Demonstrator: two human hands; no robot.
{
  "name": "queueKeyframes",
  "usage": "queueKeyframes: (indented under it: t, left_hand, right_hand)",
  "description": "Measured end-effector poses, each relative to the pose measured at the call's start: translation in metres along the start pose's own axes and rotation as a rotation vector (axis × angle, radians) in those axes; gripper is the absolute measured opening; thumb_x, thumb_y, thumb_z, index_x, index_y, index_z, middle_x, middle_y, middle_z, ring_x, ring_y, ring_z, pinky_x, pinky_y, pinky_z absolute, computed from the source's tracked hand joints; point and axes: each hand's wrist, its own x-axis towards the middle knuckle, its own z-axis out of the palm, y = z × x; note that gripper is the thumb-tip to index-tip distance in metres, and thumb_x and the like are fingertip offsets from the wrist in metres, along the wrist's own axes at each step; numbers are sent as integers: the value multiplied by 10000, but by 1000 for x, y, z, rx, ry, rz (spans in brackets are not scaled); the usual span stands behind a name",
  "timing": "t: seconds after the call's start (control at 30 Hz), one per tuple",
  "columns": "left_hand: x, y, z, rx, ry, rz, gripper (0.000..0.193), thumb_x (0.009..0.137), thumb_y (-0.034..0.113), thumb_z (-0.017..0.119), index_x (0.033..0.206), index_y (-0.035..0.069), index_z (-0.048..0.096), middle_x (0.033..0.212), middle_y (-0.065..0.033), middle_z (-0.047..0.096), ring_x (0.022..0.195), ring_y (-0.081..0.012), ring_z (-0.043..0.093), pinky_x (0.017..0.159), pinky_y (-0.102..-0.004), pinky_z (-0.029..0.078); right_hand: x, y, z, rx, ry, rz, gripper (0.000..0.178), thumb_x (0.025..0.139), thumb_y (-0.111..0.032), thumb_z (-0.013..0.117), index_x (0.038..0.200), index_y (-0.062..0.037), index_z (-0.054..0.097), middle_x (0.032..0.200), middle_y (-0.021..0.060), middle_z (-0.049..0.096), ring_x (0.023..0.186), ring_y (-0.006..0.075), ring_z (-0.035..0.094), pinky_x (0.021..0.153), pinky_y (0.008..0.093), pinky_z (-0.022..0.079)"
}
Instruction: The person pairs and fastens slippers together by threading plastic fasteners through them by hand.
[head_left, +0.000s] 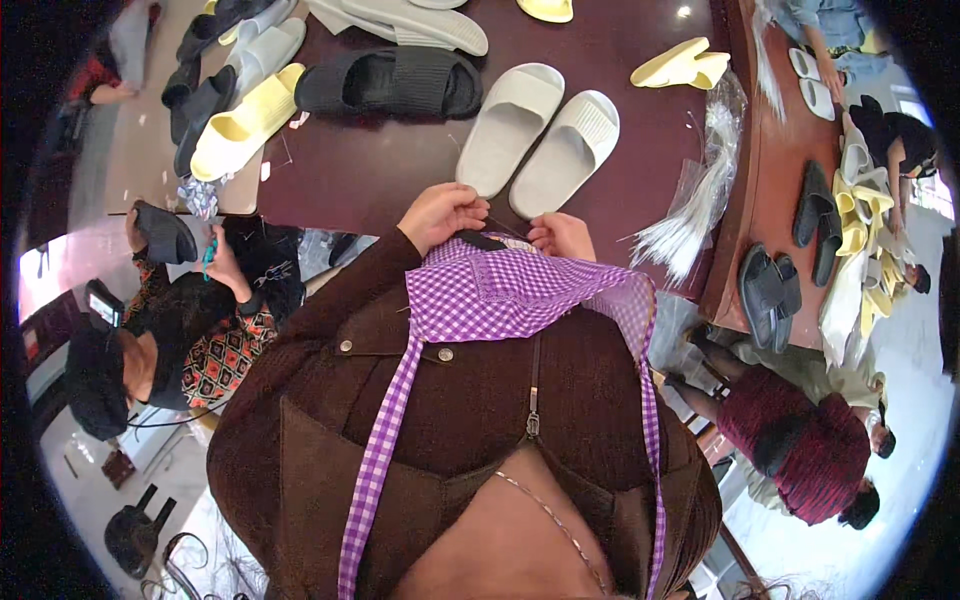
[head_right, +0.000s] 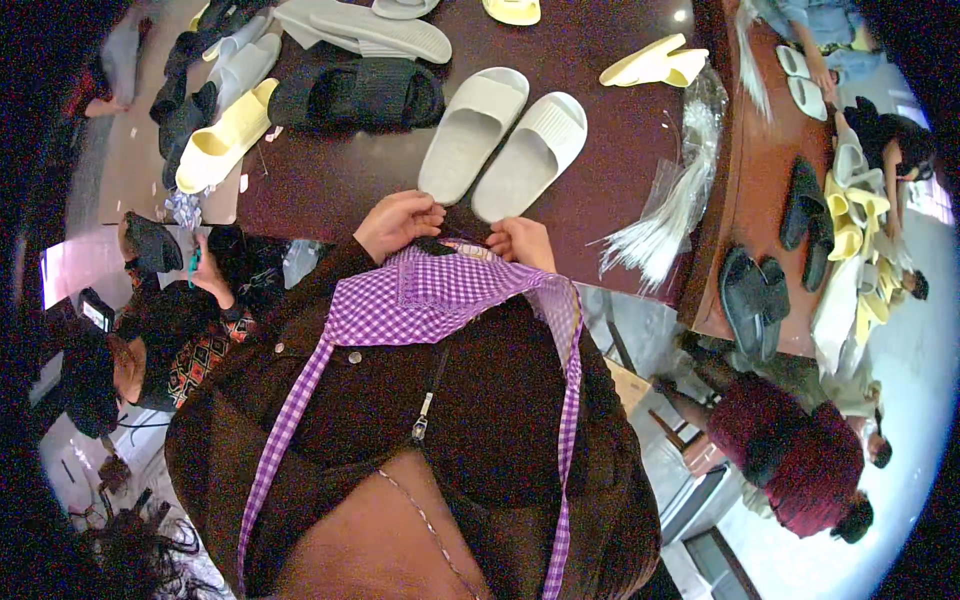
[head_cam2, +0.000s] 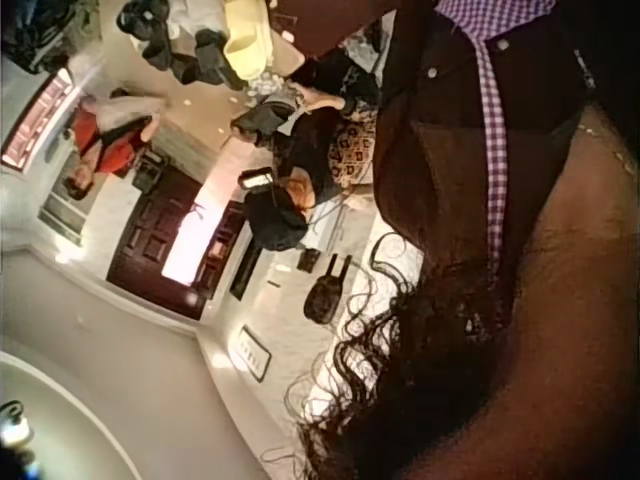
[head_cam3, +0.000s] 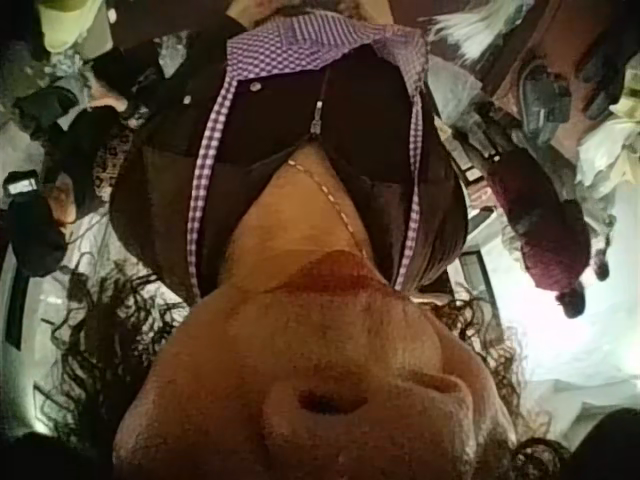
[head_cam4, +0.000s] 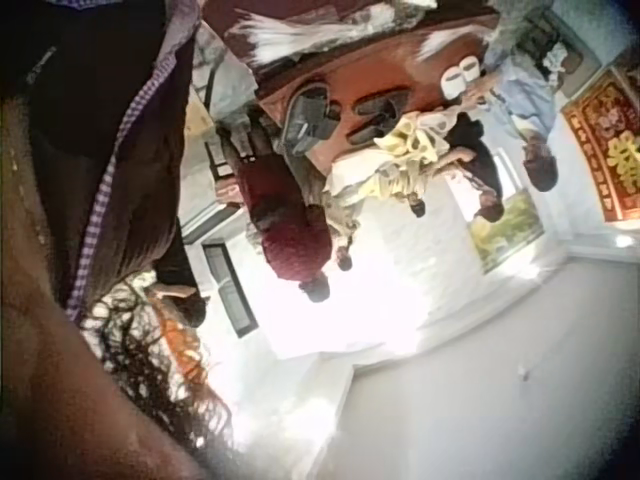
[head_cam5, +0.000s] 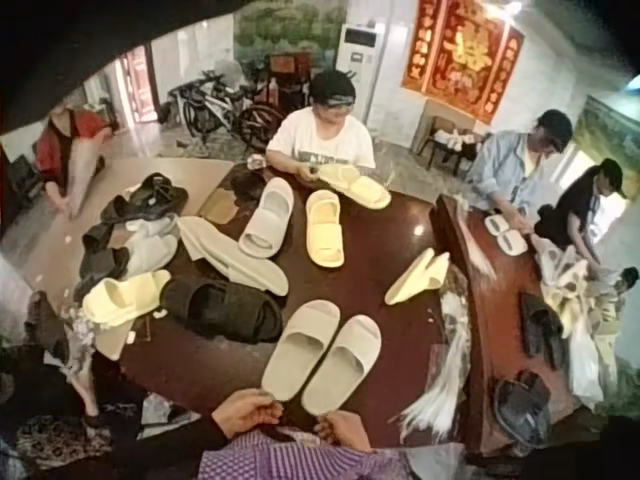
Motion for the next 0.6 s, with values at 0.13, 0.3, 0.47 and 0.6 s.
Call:
queueKeyframes:
  t: [0.13, 0.3, 0.47, 0.6]
  left_hand:
    - [2, 0, 2, 66, -20, -40, 130, 842, 76, 529, 902, -40, 528, 858, -176, 609, 741, -250, 613, 655, -376, 526]
    - [21, 5, 11, 149, -61, -28, 146, 847, 100, 527, 893, -37, 549, 850, -157, 612, 725, -236, 605, 654, -353, 517]
    - [70, 19, 27, 111, -46, -55, 150, 849, 99, 515, 895, -40, 550, 850, -155, 612, 718, -243, 606, 643, -355, 518]
    - [111, 24, 37, 96, -25, -5, 150, 845, 87, 508, 901, -47, 546, 846, -158, 612, 731, -248, 613, 625, -357, 522]
  right_hand:
    - [0, -7, 0, -29, 13, 78, 164, 808, -125, 508, 838, 22, 575, 676, 80, 590, 506, 116, 517, 419, 228, 396]
    - [0, -18, 0, 4, 25, 88, 164, 804, -127, 518, 826, 25, 574, 679, 83, 596, 504, 115, 517, 411, 230, 398]
    - [39, -42, -21, -42, 66, -173, 244, 831, -192, 511, 838, 45, 569, 701, 109, 616, 549, 157, 576, 416, 254, 418]
    - [51, -51, -24, -34, 149, -332, 263, 851, -217, 498, 824, 35, 571, 696, 107, 610, 543, 149, 569, 412, 255, 421]
